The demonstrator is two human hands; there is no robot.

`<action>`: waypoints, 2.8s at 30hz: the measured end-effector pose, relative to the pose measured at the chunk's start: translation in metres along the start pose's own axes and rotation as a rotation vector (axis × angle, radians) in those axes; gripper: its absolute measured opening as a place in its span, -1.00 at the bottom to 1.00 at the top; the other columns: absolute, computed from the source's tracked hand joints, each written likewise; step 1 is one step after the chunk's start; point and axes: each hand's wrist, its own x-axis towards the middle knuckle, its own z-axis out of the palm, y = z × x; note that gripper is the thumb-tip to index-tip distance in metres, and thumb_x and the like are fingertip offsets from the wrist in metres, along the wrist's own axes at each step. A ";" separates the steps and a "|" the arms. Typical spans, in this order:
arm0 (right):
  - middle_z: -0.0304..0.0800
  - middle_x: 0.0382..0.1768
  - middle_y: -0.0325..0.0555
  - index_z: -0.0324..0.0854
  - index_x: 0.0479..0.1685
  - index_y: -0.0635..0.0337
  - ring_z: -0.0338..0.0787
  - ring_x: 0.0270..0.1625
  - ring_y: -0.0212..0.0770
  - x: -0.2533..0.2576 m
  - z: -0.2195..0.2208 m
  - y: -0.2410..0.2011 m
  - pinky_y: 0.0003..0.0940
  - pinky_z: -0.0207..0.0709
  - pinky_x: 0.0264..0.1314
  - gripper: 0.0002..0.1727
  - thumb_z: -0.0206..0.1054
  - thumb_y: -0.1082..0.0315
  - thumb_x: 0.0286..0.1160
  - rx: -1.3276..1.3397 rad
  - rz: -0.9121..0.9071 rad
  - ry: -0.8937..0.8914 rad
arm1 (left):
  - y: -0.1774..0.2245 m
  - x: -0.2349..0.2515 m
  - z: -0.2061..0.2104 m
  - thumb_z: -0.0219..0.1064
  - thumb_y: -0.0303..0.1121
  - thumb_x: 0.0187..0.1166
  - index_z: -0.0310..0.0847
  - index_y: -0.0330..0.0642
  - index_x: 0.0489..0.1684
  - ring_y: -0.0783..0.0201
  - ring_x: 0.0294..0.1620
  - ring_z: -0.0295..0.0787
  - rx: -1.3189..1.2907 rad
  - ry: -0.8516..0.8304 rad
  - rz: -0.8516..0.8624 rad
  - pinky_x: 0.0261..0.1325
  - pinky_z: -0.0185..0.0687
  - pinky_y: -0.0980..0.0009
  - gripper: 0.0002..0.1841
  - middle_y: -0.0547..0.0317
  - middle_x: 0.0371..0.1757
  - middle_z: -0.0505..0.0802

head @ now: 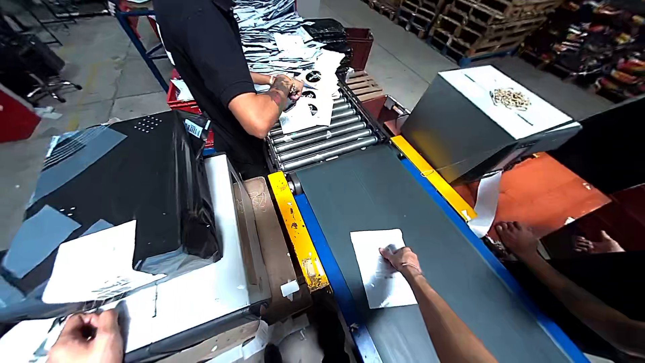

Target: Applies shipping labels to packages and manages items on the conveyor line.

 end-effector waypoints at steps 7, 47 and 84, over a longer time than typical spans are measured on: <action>0.82 -0.36 0.26 0.79 -0.23 0.45 0.79 -0.32 0.17 -0.170 0.054 0.019 0.24 0.62 -0.18 -0.26 0.31 -0.25 0.62 0.238 -0.215 -0.040 | 0.016 -0.007 -0.024 0.25 -0.20 0.59 0.65 -0.36 -0.32 -0.20 -0.30 0.73 0.043 -0.008 -0.082 -0.20 0.52 -0.32 -0.67 -0.18 -0.42 0.74; 0.91 -0.40 0.00 0.84 -0.36 0.19 0.88 -0.26 0.05 -0.063 0.030 -0.022 0.22 0.67 -0.01 -0.56 0.59 -0.08 0.40 0.351 -0.285 0.184 | -0.011 -0.002 -0.008 0.23 -0.23 0.56 0.57 -0.42 -0.28 0.18 -0.28 0.57 -0.023 -0.026 -0.022 -0.13 0.50 0.10 -0.68 -0.03 -0.37 0.65; 0.90 -0.27 -0.09 0.51 0.37 0.29 0.70 -0.49 -0.33 -0.415 0.247 -0.120 -0.39 0.48 -0.47 -0.55 -0.23 0.51 0.74 0.720 -0.473 -0.800 | 0.010 -0.009 -0.036 0.31 -0.16 0.56 0.59 -0.15 -0.38 -0.18 -0.17 0.74 0.060 -0.039 -0.149 -0.19 0.44 -0.26 -0.75 -0.10 -0.29 0.78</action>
